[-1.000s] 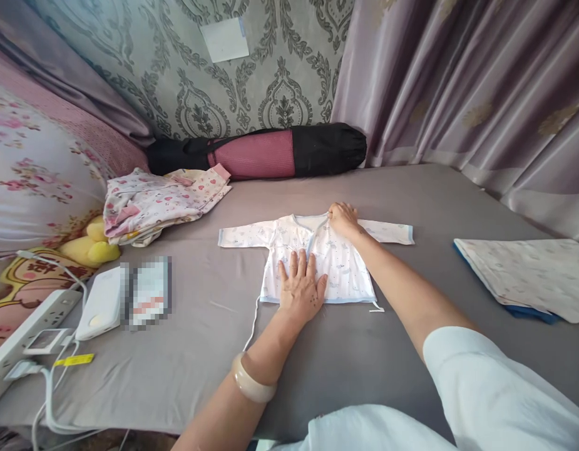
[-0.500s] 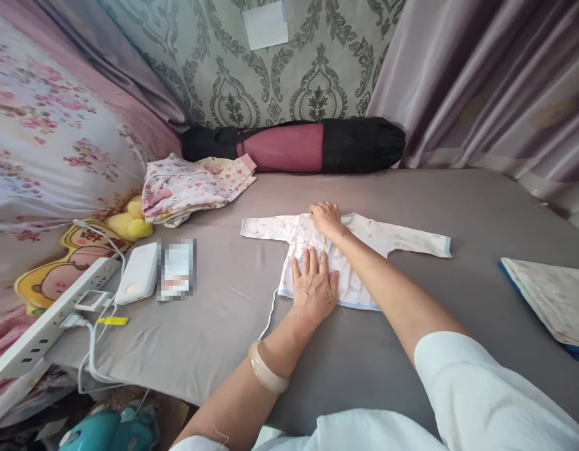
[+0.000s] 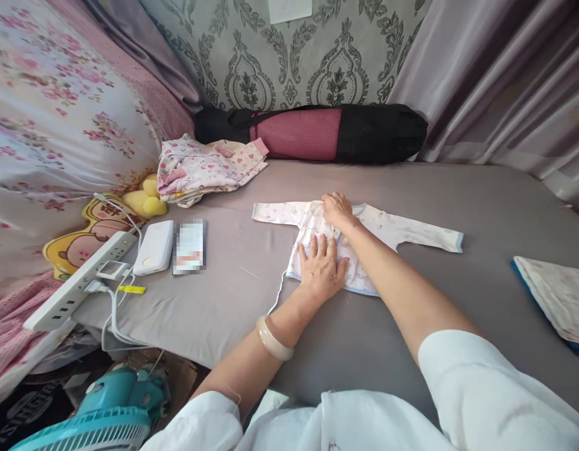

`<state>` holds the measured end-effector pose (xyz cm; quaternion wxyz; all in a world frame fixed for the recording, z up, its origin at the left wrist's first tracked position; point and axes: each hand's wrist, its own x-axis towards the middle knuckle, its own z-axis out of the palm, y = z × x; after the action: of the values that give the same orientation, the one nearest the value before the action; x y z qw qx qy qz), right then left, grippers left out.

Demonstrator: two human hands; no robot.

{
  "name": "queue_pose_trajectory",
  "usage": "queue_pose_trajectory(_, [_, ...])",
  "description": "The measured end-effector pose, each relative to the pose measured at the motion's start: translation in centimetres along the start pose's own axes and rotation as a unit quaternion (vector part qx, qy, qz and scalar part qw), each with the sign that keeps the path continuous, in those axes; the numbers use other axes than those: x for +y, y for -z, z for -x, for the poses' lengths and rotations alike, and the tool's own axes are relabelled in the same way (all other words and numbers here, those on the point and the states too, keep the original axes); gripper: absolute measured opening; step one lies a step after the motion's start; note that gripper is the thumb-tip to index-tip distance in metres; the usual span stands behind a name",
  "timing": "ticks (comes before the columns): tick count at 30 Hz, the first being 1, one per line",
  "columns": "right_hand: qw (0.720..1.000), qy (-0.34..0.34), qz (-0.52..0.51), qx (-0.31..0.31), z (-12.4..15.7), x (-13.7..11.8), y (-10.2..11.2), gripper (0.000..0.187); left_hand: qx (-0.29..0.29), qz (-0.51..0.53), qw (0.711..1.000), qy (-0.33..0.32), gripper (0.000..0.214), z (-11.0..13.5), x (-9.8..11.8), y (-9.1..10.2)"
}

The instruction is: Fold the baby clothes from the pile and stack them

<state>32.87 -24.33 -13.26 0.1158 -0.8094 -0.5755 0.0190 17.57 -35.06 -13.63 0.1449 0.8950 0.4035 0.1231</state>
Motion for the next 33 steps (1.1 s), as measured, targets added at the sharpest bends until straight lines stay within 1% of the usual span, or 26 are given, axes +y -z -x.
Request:
queue_pose_trajectory(2, [0.999,0.021,-0.02,-0.018,1.5,0.1,1.0,0.034,0.031,0.035,0.999,0.023,0.049,-0.5,-0.9,1.3])
queue_pose_trajectory(3, [0.999,0.034,-0.03,-0.016,2.5,0.1,1.4,0.036,0.049,0.051,0.996,0.046,0.045,-0.9,-1.7,2.1])
queue_pose_trajectory(4, [0.998,0.053,-0.038,-0.006,3.7,0.0,1.8,0.037,0.065,0.056,0.993,0.081,0.041,-1.3,-2.6,2.9])
queue_pose_trajectory(5, [0.996,0.076,-0.042,0.01,5.0,-0.3,2.0,0.038,0.066,0.057,0.99,0.113,0.038,-1.8,-3.7,3.6])
queue_pose_trajectory(7, [0.988,0.14,-0.06,0.025,7.9,-1.1,2.1,0.038,0.04,0.067,0.982,0.173,0.032,-2.9,-6.0,4.8])
queue_pose_trajectory(8, [0.982,0.174,-0.072,0.017,9.2,-1.6,1.9,0.038,0.017,0.077,0.977,0.196,0.033,-3.4,-7.1,5.1])
queue_pose_trajectory(10, [0.971,0.224,-0.087,0.002,11.6,-2.6,1.3,0.04,-0.004,0.098,0.968,0.23,0.032,-4.3,-8.6,5.4])
queue_pose_trajectory(11, [0.968,0.234,-0.086,-0.004,12.6,-3.1,0.8,0.043,-0.01,0.108,0.964,0.242,0.032,-4.6,-9.1,5.4])
queue_pose_trajectory(13, [0.972,0.22,-0.081,-0.02,13.9,-3.9,-0.1,0.05,-0.009,0.125,0.959,0.256,0.032,-5.3,-9.4,5.2])
queue_pose_trajectory(16, [0.981,0.176,-0.077,-0.039,14.7,-4.4,-1.3,0.06,-0.003,0.144,0.955,0.26,0.03,-6.1,-8.9,4.7])
queue_pose_trajectory(20, [0.986,0.144,-0.088,-0.002,15.0,-4.4,-1.7,0.063,0.004,0.173,0.951,0.256,0.027,-7.0,-8.4,4.1])
queue_pose_trajectory(22, [0.984,0.153,-0.093,0.019,15.2,-4.4,-1.6,0.061,0.015,0.185,0.948,0.258,0.025,-7.3,-8.5,3.8])
queue_pose_trajectory(26, [0.972,0.206,-0.103,0.041,15.4,-4.3,-1.6,0.051,0.04,0.195,0.95,0.24,0.02,-7.9,-8.9,3.3])
queue_pose_trajectory(29, [0.971,0.215,-0.096,0.036,15.5,-4.3,-2.0,0.053,0.055,0.141,0.968,0.198,0.015,-8.2,-9.1,3.1])
queue_pose_trajectory(33, [0.974,0.215,-0.065,0.019,15.4,-4.2,-2.8,0.063,0.042,0.029,0.992,0.118,0.012,-8.1,-9.2,3.0])
